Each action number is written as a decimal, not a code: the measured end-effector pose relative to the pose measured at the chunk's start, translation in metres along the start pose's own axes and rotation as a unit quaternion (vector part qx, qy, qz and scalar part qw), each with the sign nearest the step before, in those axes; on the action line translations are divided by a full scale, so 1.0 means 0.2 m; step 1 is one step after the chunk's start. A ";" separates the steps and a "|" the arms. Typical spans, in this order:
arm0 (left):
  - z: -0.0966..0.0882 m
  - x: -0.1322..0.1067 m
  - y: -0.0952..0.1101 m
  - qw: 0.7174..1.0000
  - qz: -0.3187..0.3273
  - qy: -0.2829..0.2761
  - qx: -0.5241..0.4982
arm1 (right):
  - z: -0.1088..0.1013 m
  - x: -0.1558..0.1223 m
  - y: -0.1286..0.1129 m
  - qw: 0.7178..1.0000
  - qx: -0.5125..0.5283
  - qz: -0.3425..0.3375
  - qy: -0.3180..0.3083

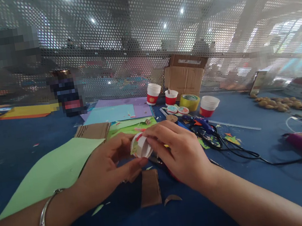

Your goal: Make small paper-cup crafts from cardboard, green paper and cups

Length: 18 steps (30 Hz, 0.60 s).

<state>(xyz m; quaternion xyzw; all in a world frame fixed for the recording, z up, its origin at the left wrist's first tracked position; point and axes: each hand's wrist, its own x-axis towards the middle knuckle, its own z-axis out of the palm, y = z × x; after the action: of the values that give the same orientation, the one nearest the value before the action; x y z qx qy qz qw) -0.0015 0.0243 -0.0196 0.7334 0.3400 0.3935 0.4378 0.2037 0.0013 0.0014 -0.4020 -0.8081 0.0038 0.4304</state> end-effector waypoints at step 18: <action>0.01 0.00 0.00 0.997 0.046 -0.007 0.061 | -0.03 0.00 -0.01 1.000 -0.020 -0.015 -0.014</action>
<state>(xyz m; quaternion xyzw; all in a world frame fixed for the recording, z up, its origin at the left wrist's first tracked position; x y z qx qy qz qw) -0.0008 0.0232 -0.0201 0.7762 0.3264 0.3865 0.3761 0.2075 -0.0021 0.0064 -0.3984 -0.8201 -0.0129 0.4106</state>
